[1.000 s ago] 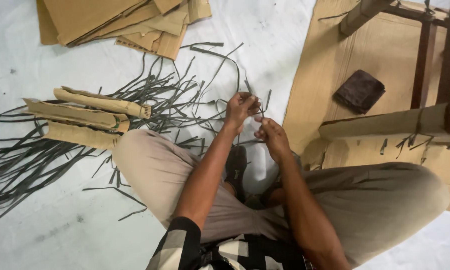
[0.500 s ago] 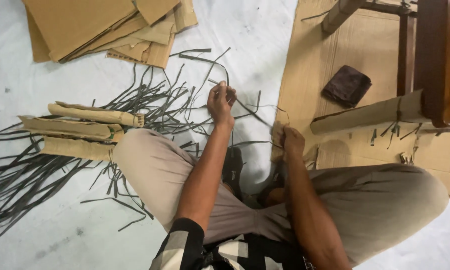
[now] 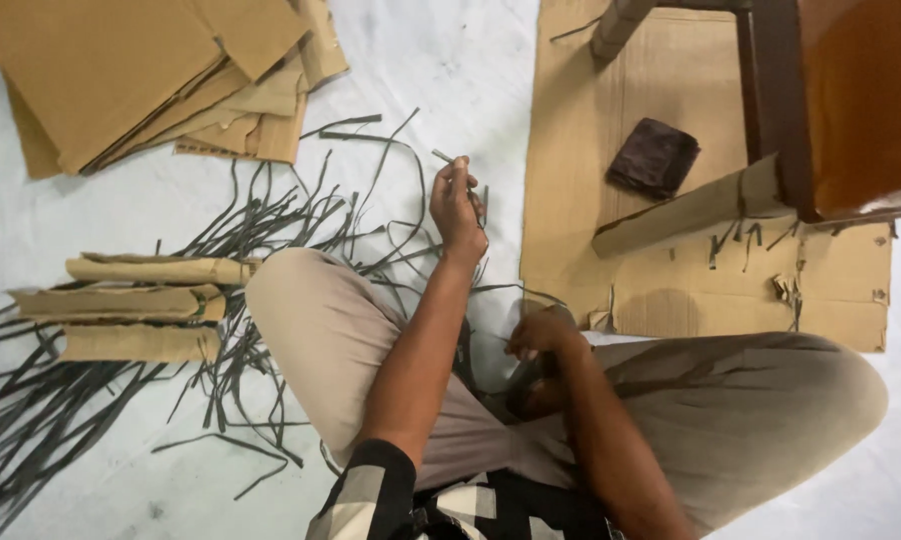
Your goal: Wrapping wooden table legs with cardboard and securing them with plastic straps for protection.
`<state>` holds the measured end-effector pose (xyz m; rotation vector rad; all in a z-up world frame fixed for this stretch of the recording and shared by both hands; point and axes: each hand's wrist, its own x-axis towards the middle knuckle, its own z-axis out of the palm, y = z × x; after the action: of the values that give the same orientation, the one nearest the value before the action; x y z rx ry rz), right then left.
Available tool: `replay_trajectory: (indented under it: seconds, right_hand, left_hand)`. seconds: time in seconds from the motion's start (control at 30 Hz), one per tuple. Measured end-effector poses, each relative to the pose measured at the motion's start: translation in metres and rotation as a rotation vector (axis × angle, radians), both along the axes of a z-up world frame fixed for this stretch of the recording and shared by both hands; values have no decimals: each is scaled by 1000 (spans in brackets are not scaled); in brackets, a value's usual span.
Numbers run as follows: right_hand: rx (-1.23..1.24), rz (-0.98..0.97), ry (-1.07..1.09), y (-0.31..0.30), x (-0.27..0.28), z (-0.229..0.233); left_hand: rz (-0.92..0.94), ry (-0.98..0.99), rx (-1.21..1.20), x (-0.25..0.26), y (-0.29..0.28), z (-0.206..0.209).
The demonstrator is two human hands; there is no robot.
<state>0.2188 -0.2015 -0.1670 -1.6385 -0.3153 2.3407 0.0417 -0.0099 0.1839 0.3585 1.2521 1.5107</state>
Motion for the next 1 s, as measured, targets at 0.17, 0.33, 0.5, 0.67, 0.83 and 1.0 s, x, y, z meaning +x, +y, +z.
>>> replay_trajectory:
  seconds: [0.17,0.33,0.5,0.67,0.83,1.0]
  right_hand:
    - [580,609,-949,44,-9,221]
    - [905,-511,-722,55,-16,353]
    - [958,-547,-539,43,2,333]
    - [888,-823,-275,32,23,319]
    - [801,-986,-191,18,46,339]
    - [555,-1148,-440,7,73,357]
  left_hand:
    - [-111,-19,9,39,-1,-17]
    - [-239,-63,5,84,-19,-28]
    - [-373,56,37,135,-43,-51]
    - [-535,411,122,146,-46,-40]
    - [-552,130,119,158,-45,-49]
    - [-633,126,168,160,-44,-13]
